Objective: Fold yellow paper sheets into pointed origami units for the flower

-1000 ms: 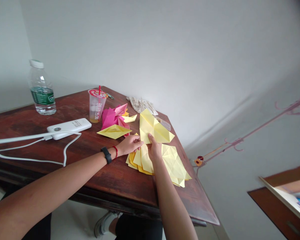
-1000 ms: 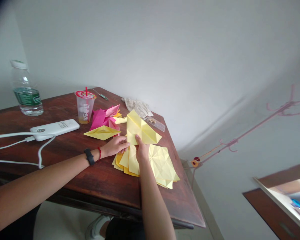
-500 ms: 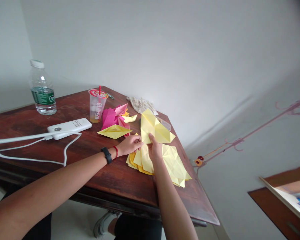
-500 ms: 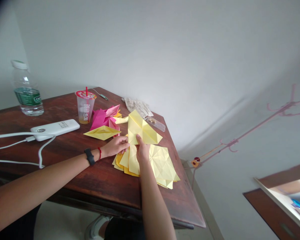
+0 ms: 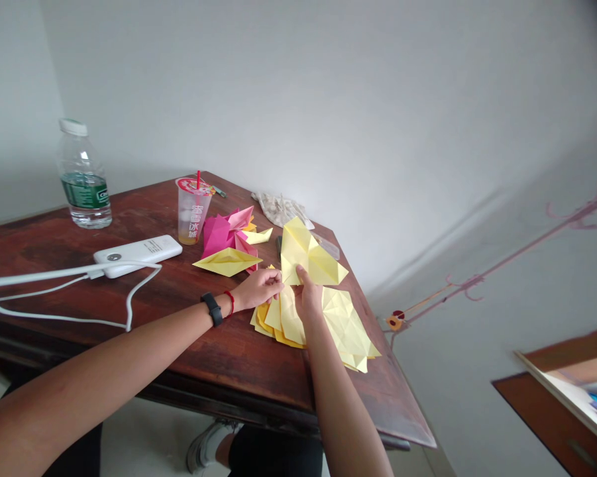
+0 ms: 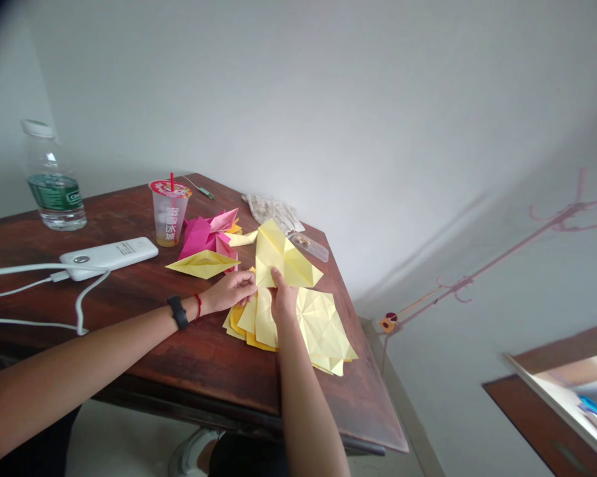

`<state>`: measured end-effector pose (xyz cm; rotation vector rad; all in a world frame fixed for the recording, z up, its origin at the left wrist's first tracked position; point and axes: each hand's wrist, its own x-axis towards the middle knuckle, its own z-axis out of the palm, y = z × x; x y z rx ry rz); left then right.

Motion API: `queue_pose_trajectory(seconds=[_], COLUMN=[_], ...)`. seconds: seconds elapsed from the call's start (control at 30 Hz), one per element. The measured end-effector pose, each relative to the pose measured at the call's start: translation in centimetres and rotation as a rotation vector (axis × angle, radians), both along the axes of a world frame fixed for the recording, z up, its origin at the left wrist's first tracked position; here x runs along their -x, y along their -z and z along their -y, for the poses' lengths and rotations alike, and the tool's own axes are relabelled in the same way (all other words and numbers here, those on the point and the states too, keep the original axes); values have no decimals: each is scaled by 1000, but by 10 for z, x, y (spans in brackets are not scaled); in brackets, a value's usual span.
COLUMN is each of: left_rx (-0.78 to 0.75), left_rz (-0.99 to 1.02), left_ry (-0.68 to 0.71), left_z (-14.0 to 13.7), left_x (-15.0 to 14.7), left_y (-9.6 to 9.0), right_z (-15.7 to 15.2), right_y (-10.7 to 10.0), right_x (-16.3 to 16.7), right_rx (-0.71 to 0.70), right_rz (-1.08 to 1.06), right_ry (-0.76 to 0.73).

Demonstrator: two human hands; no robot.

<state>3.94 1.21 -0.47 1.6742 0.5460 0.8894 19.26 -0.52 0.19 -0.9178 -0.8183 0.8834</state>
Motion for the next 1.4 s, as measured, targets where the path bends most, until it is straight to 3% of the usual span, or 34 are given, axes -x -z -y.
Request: queue_pose_trajectory(seconds=[1.4], left_rx=[-40], left_rz=[-15], left_ry=[-48], left_z=[0], left_x=[1], left_y=[-1], right_z=[0], right_y=[1], right_x=[-2], right_rx=[50], right_rz=[-1], right_ry=[29])
